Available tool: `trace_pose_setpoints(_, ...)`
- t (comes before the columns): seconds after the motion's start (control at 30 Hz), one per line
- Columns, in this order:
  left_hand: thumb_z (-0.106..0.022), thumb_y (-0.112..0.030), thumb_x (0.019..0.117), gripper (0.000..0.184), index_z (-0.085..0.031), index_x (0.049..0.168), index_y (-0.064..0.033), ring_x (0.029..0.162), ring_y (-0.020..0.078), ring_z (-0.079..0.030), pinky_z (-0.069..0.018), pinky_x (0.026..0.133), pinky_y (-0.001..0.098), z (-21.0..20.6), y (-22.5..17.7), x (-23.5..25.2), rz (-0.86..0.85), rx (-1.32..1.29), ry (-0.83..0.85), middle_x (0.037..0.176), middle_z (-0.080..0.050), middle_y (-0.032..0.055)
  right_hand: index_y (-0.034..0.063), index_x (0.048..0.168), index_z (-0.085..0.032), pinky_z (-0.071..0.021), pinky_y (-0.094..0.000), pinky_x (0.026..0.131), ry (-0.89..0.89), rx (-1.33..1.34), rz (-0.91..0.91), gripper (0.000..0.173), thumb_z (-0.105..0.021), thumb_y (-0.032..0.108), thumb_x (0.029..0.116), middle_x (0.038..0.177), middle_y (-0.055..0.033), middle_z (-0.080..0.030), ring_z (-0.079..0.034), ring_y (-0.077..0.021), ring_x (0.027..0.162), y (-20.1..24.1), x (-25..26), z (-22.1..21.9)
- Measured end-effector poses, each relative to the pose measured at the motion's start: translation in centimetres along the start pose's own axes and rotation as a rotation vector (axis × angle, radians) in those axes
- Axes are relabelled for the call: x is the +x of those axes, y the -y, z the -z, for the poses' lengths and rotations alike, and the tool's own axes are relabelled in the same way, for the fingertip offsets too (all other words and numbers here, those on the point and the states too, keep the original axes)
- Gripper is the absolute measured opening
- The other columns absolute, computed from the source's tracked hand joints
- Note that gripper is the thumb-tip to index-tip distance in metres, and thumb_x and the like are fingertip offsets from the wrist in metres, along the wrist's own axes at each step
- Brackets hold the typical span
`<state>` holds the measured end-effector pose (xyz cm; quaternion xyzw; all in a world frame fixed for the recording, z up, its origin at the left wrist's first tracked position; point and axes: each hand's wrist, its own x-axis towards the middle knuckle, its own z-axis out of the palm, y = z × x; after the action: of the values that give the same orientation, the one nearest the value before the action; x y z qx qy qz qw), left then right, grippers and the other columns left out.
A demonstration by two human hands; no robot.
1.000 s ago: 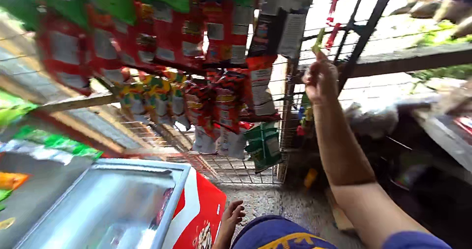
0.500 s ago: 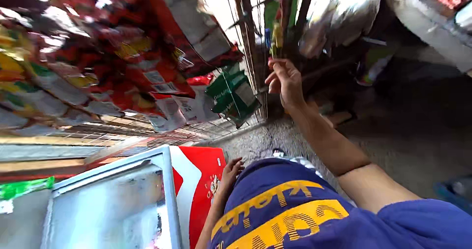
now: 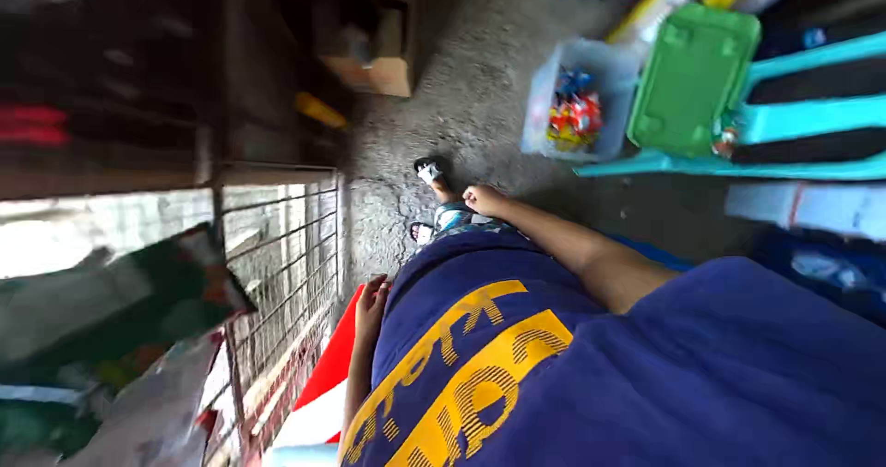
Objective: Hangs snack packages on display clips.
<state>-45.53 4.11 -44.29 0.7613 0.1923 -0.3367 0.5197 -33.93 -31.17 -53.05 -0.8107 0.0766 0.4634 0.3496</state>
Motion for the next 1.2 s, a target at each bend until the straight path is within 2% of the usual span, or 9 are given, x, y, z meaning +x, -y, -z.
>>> trace_pose_setpoints(0.1,-0.047,-0.013,0.1081,0.039,-0.052,0.138,0.0117,0.123,0.0317,-0.062,-0.0475,0.107,0.0426,-0.1,-2.6,2.4,0.067,0.202,0.133,0.136,-0.059,0.0297,-0.0031,0.139,-0.056,-0.0435,-0.0582,0.109,-0.052,0.165,-0.101,0.045,-0.054,0.029,0.1068,0.132,-0.0262,-0.063,-0.060,-0.0404,0.126,-2.9,-2.1,-0.1)
trace_pose_setpoints(0.2,-0.048,-0.014,0.1076,0.041,-0.051,0.141,0.0102,0.124,0.0383,-0.061,-0.0470,0.107,0.0477,-0.5,-5.5,5.2,0.084,0.353,0.182,0.138,-0.057,0.0317,0.0006,0.152,-0.045,-0.0341,-0.0606,0.117,-0.002,0.363,-0.143,0.062,-0.051,0.043,0.1071,0.147,-0.0278,-0.053,-0.049,-0.0425,0.139,-5.3,-3.0,-0.6)
trace_pose_setpoints(0.33,-0.048,-0.011,0.1077,0.040,-0.050,0.142,0.0102,0.127,0.0393,-0.059,-0.0440,0.111,0.0486,-2.0,-8.7,9.1,0.127,0.474,0.220,0.139,-0.057,0.0312,-0.0025,0.154,-0.039,-0.0268,-0.0575,0.121,0.044,0.558,-0.105,0.059,-0.052,0.032,0.1085,0.154,-0.0288,-0.044,-0.041,-0.0430,0.146,-7.4,-2.9,0.3)
trace_pose_setpoints(0.4,-0.052,-0.011,0.1054,0.038,-0.056,0.137,0.0084,0.121,0.0382,-0.064,-0.0468,0.107,0.0513,-2.1,-6.8,12.0,0.087,0.525,0.229,0.131,-0.064,0.0287,-0.0015,0.156,-0.037,-0.0277,-0.0588,0.121,0.089,0.517,-0.132,0.063,-0.049,0.038,0.1089,0.155,-0.0286,-0.044,-0.041,-0.0432,0.145,-8.8,-1.8,2.3)
trace_pose_setpoints(0.57,-0.054,-0.013,0.1046,0.037,-0.059,0.139,-0.0018,0.127,0.0400,-0.060,-0.0448,0.109,0.0577,-4.3,-5.8,18.6,0.161,0.766,0.320,0.136,-0.062,0.0236,-0.0043,0.148,-0.048,-0.0296,-0.0581,0.120,0.136,0.478,-0.132,0.051,-0.043,0.031,0.1116,0.150,-0.0284,-0.049,-0.045,-0.0417,0.143,-10.6,-1.1,7.5)
trace_pose_setpoints(0.63,-0.049,-0.007,0.1048,0.038,-0.055,0.141,0.0037,0.134,0.0462,-0.052,-0.0380,0.114,0.0588,-6.3,-9.6,19.9,0.069,0.787,0.345,0.143,-0.055,0.0306,-0.0073,0.147,-0.048,-0.0282,-0.0566,0.120,0.162,0.489,-0.131,0.049,-0.040,0.027,0.1126,0.151,-0.0296,-0.047,-0.043,-0.0422,0.144,-11.3,-1.1,9.1)
trace_pose_setpoints(0.8,-0.046,-0.010,0.1082,0.046,-0.043,0.152,0.0030,0.144,0.0454,-0.041,-0.0303,0.120,0.0557,-11.6,-19.6,22.8,0.104,0.784,0.428,0.152,-0.044,0.0316,-0.0022,0.145,-0.054,-0.0347,-0.0585,0.116,0.097,0.581,-0.169,0.047,-0.042,0.029,0.1118,0.144,-0.0275,-0.056,-0.051,-0.0408,0.137,-14.7,-1.2,9.8)
trace_pose_setpoints(0.93,-0.048,-0.012,0.1076,0.049,-0.039,0.153,0.0041,0.143,0.0412,-0.044,-0.0331,0.119,0.0507,-13.6,-23.0,27.4,0.108,0.771,0.536,0.153,-0.044,0.0308,-0.0040,0.140,-0.057,-0.0367,-0.0549,0.116,-0.034,0.727,-0.280,0.043,-0.045,0.025,0.1112,0.142,-0.0266,-0.058,-0.054,-0.0386,0.135,-16.2,-1.5,10.8)
trace_pose_setpoints(1.2,-0.044,-0.013,0.1099,0.041,-0.048,0.146,0.0054,0.138,0.0368,-0.050,-0.0365,0.117,0.0480,-17.7,-30.7,37.2,0.154,0.980,0.771,0.145,-0.053,0.0285,-0.0047,0.142,-0.054,-0.0479,-0.0518,0.106,-0.282,0.995,-0.541,0.041,-0.045,0.021,0.1109,0.137,-0.0275,-0.060,-0.064,-0.0379,0.119,-17.6,0.7,14.4)
